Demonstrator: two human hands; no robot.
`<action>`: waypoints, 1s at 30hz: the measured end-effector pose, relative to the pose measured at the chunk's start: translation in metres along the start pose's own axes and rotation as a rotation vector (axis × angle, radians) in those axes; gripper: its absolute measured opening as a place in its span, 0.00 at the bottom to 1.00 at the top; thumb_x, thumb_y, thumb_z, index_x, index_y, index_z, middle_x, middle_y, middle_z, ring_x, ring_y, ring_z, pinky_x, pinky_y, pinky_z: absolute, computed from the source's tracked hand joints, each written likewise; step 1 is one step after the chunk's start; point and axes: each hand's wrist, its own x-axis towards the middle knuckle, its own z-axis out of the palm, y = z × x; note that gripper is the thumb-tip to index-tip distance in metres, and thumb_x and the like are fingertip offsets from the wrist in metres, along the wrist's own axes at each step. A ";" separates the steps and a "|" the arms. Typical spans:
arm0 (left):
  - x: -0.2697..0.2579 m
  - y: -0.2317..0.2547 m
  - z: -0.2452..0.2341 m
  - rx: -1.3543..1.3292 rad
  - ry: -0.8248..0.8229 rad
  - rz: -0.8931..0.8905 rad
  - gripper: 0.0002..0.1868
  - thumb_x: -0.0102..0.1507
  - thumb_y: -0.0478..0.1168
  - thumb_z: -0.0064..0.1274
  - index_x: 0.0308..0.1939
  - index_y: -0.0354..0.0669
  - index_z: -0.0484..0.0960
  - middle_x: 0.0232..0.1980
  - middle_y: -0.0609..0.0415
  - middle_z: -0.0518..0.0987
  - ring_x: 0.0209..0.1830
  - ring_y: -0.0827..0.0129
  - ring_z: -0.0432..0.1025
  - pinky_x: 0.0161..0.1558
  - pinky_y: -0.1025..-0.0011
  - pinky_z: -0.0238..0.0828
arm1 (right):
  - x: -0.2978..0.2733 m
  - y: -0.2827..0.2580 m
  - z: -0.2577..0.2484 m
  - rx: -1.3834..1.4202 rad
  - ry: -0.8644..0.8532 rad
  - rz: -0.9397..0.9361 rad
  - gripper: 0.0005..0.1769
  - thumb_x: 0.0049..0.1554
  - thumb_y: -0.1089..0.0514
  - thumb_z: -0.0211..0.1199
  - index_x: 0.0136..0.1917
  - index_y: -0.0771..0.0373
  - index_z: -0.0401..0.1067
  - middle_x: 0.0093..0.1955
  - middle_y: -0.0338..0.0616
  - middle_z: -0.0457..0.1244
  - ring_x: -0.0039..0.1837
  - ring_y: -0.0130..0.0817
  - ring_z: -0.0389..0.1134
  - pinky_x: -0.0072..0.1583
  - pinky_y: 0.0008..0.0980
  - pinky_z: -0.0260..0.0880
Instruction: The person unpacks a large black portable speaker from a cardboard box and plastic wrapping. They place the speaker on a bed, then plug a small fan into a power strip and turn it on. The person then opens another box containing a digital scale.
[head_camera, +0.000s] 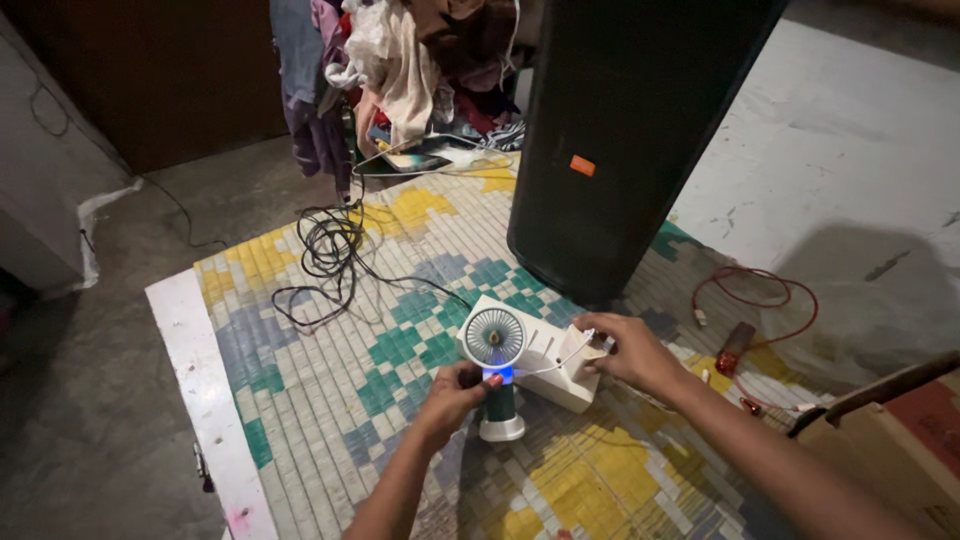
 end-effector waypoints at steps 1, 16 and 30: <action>-0.002 0.003 0.000 -0.024 0.007 -0.015 0.10 0.62 0.39 0.64 0.43 0.36 0.86 0.39 0.56 0.85 0.39 0.75 0.75 0.41 0.74 0.71 | -0.001 -0.003 -0.001 -0.004 -0.001 0.014 0.36 0.40 0.66 0.76 0.63 0.58 0.74 0.64 0.42 0.68 0.56 0.34 0.72 0.57 0.34 0.74; -0.016 0.017 0.014 -0.121 -0.088 0.010 0.17 0.59 0.31 0.61 0.52 0.38 0.85 0.43 0.59 0.86 0.37 0.78 0.74 0.34 0.77 0.67 | -0.013 -0.027 -0.009 -0.019 -0.016 0.153 0.37 0.43 0.66 0.74 0.66 0.54 0.73 0.68 0.37 0.67 0.60 0.33 0.70 0.61 0.35 0.73; 0.006 -0.020 -0.001 -0.079 -0.032 -0.004 0.16 0.60 0.33 0.63 0.52 0.38 0.84 0.37 0.60 0.81 0.31 0.78 0.69 0.31 0.75 0.65 | -0.004 0.024 0.000 0.055 0.063 -0.055 0.34 0.41 0.64 0.78 0.63 0.59 0.75 0.57 0.43 0.72 0.52 0.31 0.73 0.53 0.34 0.73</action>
